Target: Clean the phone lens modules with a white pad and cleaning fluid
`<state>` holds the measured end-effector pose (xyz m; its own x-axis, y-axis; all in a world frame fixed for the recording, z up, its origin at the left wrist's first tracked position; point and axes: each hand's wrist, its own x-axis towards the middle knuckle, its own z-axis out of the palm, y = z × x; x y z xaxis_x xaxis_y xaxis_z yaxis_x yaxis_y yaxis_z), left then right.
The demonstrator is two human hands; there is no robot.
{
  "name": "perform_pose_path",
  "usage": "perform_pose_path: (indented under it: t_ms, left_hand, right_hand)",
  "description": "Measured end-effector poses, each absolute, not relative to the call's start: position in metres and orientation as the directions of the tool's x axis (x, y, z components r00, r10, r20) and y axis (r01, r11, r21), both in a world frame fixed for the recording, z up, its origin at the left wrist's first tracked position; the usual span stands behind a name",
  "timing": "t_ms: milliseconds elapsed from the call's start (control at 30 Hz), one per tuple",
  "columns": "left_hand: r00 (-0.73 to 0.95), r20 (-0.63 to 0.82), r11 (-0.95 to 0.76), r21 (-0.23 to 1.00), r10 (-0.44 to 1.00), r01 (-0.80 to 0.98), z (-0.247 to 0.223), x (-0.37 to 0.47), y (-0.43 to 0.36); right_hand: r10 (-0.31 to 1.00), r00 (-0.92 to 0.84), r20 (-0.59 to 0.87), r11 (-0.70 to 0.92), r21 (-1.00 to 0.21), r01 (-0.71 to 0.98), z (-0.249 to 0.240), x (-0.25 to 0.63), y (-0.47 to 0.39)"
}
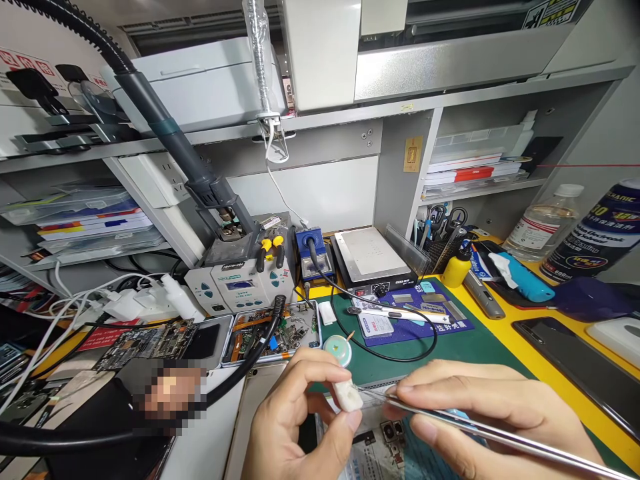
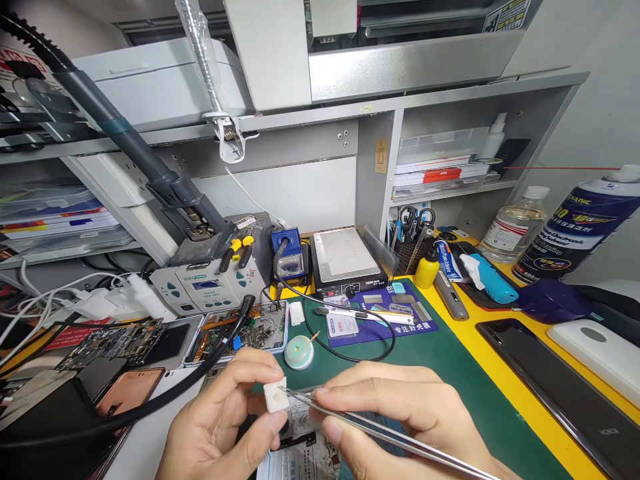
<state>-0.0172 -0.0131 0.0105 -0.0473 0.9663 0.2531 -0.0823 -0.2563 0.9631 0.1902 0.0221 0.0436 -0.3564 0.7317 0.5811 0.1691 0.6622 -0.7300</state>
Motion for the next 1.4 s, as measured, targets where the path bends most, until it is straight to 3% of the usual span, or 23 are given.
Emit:
perform_pose_path:
  t_ms: [367, 733, 1100, 1400]
  left_hand:
    - [-0.056, 0.277, -0.28, 0.959, 0.959, -0.055, 0.011, -0.016, -0.011]
    - [-0.056, 0.209, -0.211, 0.977, 0.976, -0.037, 0.012, -0.017, -0.013]
    - [0.064, 0.046, -0.031, 0.973, 0.997, -0.227, 0.018, -0.021, -0.01]
    - [0.099, 0.058, -0.024, 0.948, 0.993, -0.316, 0.022, -0.021, -0.011]
  right_hand:
    - [0.713, -0.343, 0.611, 0.686, -0.71, 0.16, 0.043, 0.189, 0.021]
    - [0.682, -0.365, 0.634, 0.717, -0.677, 0.165, 0.045, 0.19, 0.025]
    - [0.672, -0.38, 0.635, 0.726, -0.667, 0.17, 0.048, 0.193, 0.026]
    - [0.673, -0.394, 0.627, 0.723, -0.67, 0.168, 0.044, 0.194, 0.024]
